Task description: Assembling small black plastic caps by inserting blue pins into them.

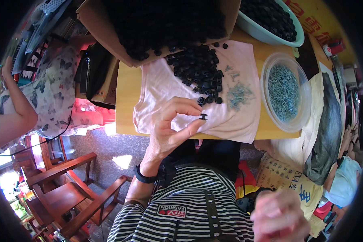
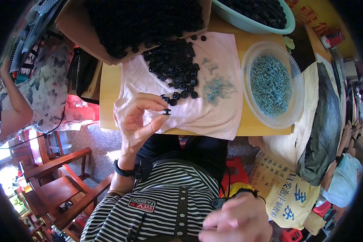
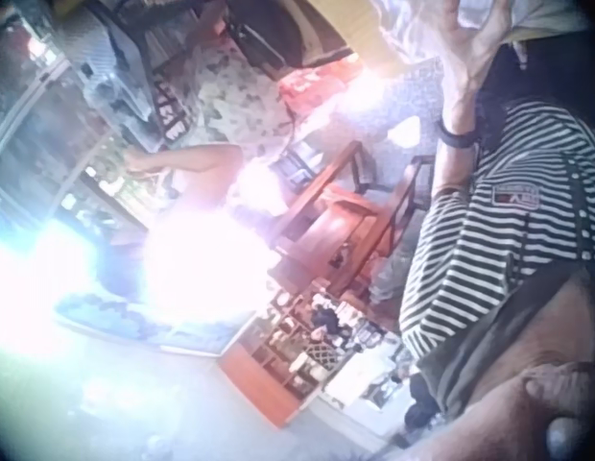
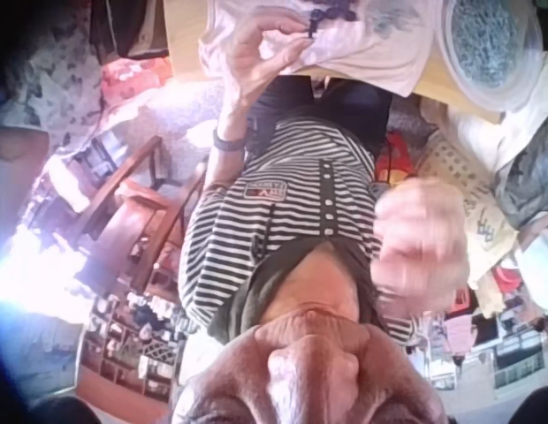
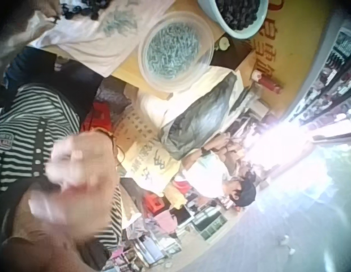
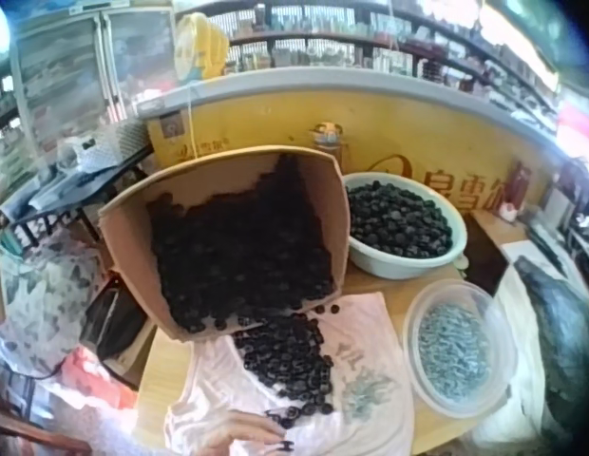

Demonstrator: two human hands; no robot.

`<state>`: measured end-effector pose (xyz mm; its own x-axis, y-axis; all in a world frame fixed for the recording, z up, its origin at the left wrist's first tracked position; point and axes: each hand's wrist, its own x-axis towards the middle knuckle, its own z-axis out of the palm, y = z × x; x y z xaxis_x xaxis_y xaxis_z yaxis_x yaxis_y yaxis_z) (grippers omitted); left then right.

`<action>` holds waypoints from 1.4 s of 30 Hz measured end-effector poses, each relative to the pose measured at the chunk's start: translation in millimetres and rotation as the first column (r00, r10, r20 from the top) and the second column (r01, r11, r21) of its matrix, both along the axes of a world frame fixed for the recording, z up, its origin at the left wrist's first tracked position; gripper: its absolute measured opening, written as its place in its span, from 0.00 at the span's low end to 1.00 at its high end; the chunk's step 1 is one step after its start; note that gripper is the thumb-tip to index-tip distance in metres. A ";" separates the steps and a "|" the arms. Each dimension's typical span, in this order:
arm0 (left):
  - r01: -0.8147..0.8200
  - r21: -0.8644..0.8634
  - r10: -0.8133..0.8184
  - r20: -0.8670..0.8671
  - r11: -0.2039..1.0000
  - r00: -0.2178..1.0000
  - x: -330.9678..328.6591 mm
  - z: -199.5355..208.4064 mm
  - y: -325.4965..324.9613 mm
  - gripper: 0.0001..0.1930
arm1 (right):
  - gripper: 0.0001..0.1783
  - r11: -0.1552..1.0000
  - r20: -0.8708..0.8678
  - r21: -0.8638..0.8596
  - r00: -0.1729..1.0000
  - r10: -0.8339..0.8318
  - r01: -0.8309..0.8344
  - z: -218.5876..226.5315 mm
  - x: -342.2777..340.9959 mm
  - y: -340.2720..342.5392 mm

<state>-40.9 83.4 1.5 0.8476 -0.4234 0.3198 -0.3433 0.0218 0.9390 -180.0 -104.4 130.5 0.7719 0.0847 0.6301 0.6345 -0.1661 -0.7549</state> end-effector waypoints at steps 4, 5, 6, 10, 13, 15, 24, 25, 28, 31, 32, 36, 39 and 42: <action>0.046 -0.209 -0.064 -0.083 0.977 0.994 -8.9 -1.2 -2.6 0.10 | 0.09 0.961 -0.129 -0.232 0.975 -0.183 0.150 -46.0 38.8 2.0; 0.045 -0.217 -0.064 -0.081 0.975 0.995 -11.1 -1.9 -2.8 0.10 | 0.13 0.894 -0.147 -0.266 0.901 -0.408 0.361 -55.4 45.1 17.5; 0.048 -0.261 -0.084 -0.128 0.964 0.988 -13.2 -2.8 -3.2 0.10 | 0.13 0.892 -0.143 -0.272 0.902 -0.408 0.361 -63.9 48.8 17.6; 0.075 -0.280 -0.122 -0.155 0.957 0.980 -15.9 -5.1 -1.6 0.10 | 0.11 0.916 -0.233 -0.274 0.905 -0.357 0.291 -80.9 58.2 17.8; 0.079 -0.344 -0.182 -0.278 0.936 0.943 -18.4 -2.9 -1.8 0.09 | 0.10 0.940 -0.321 -0.203 0.889 -0.328 0.274 -84.9 58.1 20.6; 0.097 -0.303 -0.177 -0.252 0.948 0.951 -16.5 -3.7 -2.2 0.09 | 0.10 0.977 -0.537 -0.051 0.820 -0.200 0.205 -86.9 58.5 20.2; 0.160 0.024 -0.159 -0.054 0.987 0.986 0.7 6.3 -7.1 0.12 | 0.14 0.903 -0.779 0.381 0.596 0.197 0.200 -95.1 63.9 4.4; 0.171 0.032 -0.169 -0.050 0.985 0.984 2.1 7.0 -9.4 0.13 | 0.14 0.900 -0.777 0.385 0.598 0.197 0.205 -95.1 63.8 2.5; 0.200 0.118 -0.203 0.013 0.973 0.979 9.1 14.5 -23.7 0.12 | 0.13 0.890 -0.770 0.378 0.621 0.149 0.254 -95.6 61.0 -6.1; 0.028 0.267 -0.064 0.127 0.963 0.990 25.3 18.0 -45.8 0.10 | 0.10 0.935 -0.745 0.138 0.656 -0.119 0.326 -101.6 56.2 -16.3; 0.008 0.285 -0.025 0.059 0.958 0.998 31.1 17.1 -54.4 0.07 | 0.10 0.938 -0.693 -0.064 0.661 -0.286 0.340 -103.1 54.6 -19.8; -0.132 0.453 -0.004 0.287 0.882 0.958 59.7 20.3 -89.6 0.06 | 0.10 0.804 -0.475 -0.468 0.663 -0.578 0.366 -120.3 50.0 -26.3; -0.182 0.521 -0.054 0.405 0.834 0.913 71.9 7.1 -111.6 0.06 | 0.10 0.714 -0.342 -0.600 0.691 -0.637 0.361 -127.1 51.1 -27.6; -0.164 0.627 -0.120 0.386 0.761 0.915 77.6 -1.7 -119.9 0.07 | 0.10 0.701 -0.312 -0.626 0.713 -0.628 0.343 -127.3 52.5 -26.4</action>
<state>36.7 -36.5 -0.1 0.7269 -0.6280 0.2778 -0.6643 -0.5404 0.5164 -127.5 -130.8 3.2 0.9647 -0.2113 0.1570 -0.0658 -0.7709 -0.6336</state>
